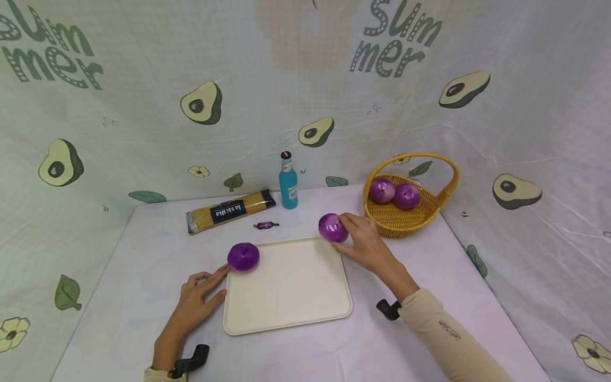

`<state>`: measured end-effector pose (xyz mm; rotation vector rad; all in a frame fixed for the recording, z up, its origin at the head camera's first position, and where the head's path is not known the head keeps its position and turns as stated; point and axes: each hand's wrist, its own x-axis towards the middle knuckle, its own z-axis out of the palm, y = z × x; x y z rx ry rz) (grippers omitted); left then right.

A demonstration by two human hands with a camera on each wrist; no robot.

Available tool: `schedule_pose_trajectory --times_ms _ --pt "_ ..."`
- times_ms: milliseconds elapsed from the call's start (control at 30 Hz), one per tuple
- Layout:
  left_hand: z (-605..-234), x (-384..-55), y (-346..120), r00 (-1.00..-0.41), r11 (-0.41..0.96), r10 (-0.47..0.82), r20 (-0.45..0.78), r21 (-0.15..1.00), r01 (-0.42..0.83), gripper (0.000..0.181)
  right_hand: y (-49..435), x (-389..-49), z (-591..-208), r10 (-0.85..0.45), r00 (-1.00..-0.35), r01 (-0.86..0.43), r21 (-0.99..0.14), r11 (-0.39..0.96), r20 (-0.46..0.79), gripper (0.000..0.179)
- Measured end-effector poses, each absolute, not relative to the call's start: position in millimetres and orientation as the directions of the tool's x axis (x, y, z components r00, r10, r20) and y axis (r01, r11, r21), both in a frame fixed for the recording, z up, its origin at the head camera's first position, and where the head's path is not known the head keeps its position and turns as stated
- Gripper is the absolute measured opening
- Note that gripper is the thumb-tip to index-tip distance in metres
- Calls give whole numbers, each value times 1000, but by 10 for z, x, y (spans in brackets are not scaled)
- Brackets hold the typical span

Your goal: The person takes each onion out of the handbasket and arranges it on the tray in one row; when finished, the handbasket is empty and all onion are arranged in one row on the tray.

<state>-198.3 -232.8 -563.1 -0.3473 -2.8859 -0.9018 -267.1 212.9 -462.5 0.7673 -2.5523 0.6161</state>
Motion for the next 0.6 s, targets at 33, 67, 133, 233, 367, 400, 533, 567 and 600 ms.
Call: schedule_pose_trajectory --times_ms 33,67,133,233,367,400,533,567,600 --pt "-5630 -1987 -2328 -969 799 188 162 548 247 57 2116 -2672 -4628 -419 -760 -600 -288 746 497 70" --pt "-5632 -1991 -2327 -968 800 190 162 546 248 57 2102 -2671 -4629 -424 -753 -607 -282 743 503 70" --pt "-5638 -1991 -2328 -968 803 192 163 541 251 57 2076 -2667 -4631 -431 -745 -615 -275 739 510 70" --pt "-5652 -1986 -2332 -967 801 192 168 542 254 57 2038 -2659 -4627 -437 -743 -620 -274 735 507 70" --pt "-5663 -1987 -2334 -965 797 191 178 545 258 57 1991 -2648 -4612 -450 -745 -624 -274 732 493 71" --pt "-5664 -1988 -2334 -965 797 191 180 546 259 57 1980 -2652 -4617 -453 -743 -626 -271 731 493 71" --pt "-5665 -1992 -2335 -964 799 193 182 542 262 57 1925 -2656 -4632 -462 -740 -633 -273 725 488 70" --pt "-5666 -1992 -2336 -964 799 194 181 541 262 57 1908 -2655 -4636 -463 -741 -633 -275 724 487 69" --pt "-5667 -1991 -2337 -964 800 197 178 539 263 56 1891 -2654 -4643 -465 -742 -633 -277 723 483 69"
